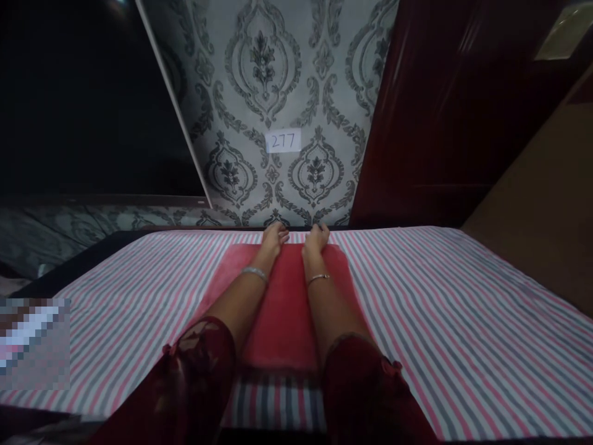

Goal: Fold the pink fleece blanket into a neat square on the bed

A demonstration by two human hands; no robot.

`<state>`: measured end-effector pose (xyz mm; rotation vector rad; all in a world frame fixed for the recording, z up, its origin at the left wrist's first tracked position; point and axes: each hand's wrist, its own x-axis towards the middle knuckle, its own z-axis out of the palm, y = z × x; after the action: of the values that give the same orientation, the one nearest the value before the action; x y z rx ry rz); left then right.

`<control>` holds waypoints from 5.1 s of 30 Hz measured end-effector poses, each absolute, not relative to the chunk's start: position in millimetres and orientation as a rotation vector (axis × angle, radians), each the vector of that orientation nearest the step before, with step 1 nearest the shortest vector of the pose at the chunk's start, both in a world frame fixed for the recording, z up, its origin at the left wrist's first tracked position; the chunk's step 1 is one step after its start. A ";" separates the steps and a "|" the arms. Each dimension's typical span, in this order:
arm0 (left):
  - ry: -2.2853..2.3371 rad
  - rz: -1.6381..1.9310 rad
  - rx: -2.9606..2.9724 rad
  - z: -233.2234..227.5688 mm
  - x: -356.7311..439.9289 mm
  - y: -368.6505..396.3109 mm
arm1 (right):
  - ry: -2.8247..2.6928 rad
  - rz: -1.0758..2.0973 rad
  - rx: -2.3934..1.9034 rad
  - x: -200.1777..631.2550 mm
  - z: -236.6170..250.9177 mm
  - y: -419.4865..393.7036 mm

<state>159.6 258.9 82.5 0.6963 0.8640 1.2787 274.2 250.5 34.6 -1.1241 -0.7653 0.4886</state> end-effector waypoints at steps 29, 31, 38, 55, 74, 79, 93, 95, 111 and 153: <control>0.760 1.307 0.201 62.3 86.8 276.1 | -0.243 0.923 -0.990 318.1 -1.1 264.6; 0.739 1.303 0.187 61.9 83.2 275.6 | -0.239 0.962 -0.865 319.5 1.1 257.5; 0.548 1.359 0.022 63.7 66.5 274.4 | 0.162 1.076 -0.442 319.4 32.0 225.2; 0.483 1.462 -0.008 57.7 49.4 282.1 | 0.273 1.164 -0.283 329.1 38.4 215.2; 0.485 1.475 -0.055 59.2 42.2 285.7 | 0.293 1.164 -0.288 327.0 45.4 212.3; 0.489 1.457 -0.061 59.3 41.5 288.0 | 0.270 1.171 -0.297 327.9 43.8 213.2; 0.500 1.449 0.016 60.2 46.6 284.6 | 0.160 1.157 -0.346 318.7 41.6 217.3; 0.538 1.463 0.039 63.8 49.1 281.0 | 0.129 1.123 -0.391 314.4 44.7 215.7; 0.585 1.426 0.220 69.2 141.5 221.3 | -0.039 1.061 -0.537 200.2 69.7 223.5; 0.372 1.429 0.196 53.7 42.4 237.7 | -0.156 1.143 -0.310 300.6 33.1 177.7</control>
<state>42.4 237.7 53.7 0.1956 0.3716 1.4294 300.6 177.7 33.1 -0.3098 -0.1560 1.1425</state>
